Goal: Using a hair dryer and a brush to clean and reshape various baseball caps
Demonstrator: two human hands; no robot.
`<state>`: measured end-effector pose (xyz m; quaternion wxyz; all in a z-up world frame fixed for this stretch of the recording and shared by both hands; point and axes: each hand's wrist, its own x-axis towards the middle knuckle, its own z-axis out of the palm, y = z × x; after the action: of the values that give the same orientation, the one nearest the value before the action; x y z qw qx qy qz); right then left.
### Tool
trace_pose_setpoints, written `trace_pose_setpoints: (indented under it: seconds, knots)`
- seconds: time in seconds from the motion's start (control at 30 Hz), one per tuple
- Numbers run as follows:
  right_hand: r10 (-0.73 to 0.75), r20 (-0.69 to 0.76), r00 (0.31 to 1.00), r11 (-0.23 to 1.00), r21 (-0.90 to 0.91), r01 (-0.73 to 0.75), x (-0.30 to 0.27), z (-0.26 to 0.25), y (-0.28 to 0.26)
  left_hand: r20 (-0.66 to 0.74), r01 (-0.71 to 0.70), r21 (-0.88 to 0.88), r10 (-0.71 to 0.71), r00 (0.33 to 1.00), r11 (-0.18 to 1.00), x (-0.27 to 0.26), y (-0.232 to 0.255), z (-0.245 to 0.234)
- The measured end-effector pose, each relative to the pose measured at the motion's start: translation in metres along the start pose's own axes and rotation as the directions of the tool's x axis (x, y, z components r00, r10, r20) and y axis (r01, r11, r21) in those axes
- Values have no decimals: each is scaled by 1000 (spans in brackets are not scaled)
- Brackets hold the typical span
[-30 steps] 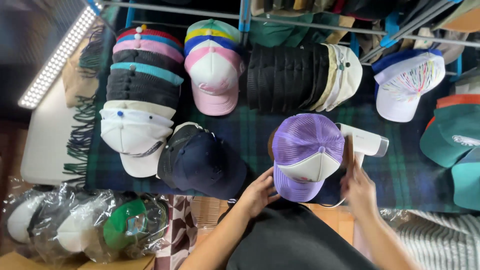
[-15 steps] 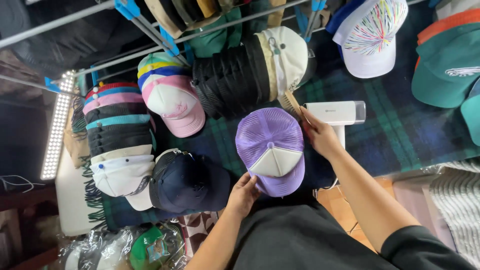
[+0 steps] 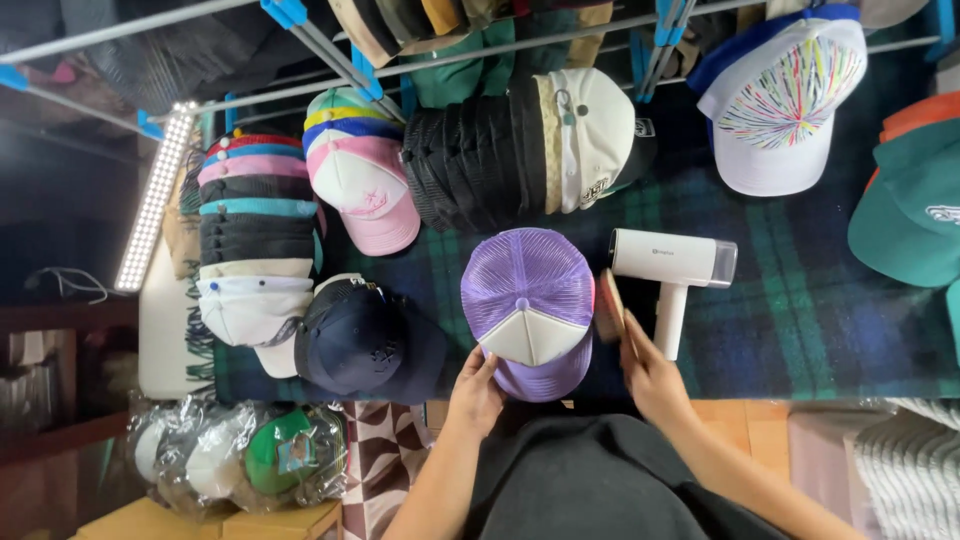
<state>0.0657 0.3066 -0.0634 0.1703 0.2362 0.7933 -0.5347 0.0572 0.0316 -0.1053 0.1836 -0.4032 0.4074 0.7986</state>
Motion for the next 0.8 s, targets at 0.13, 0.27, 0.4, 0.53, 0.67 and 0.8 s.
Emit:
trace_pose_setpoints:
  seconds: [0.13, 0.27, 0.4, 0.53, 0.67, 0.8]
  knots:
    - [-172, -29, 985, 985, 13, 173, 82, -4, -51, 10, -39, 28, 39, 999, 999, 6, -10, -4]
    - [-229, -67, 971, 972, 35, 232, 78, 5, -75, 33, -53, 66, 51, 998, 996, 9, -5, -8]
    - [24, -237, 971, 987, 159, 14, 5, 35, -32, 65, -38, 245, 23, 998, 969, 41, -7, -37]
    - [8, -221, 975, 984, 175, 31, -83, 75, 57, 181, 32, 445, -125, 976, 895, 5, 42, -14]
    - [-40, -331, 943, 994, 80, 71, -96, 112, 64, 265, 14, 501, -169, 949, 865, 8, 51, -14]
    - [126, -509, 852, 972, 236, -3, -63, 111, -47, 312, 2, 506, -186, 932, 862, -6, 70, -2]
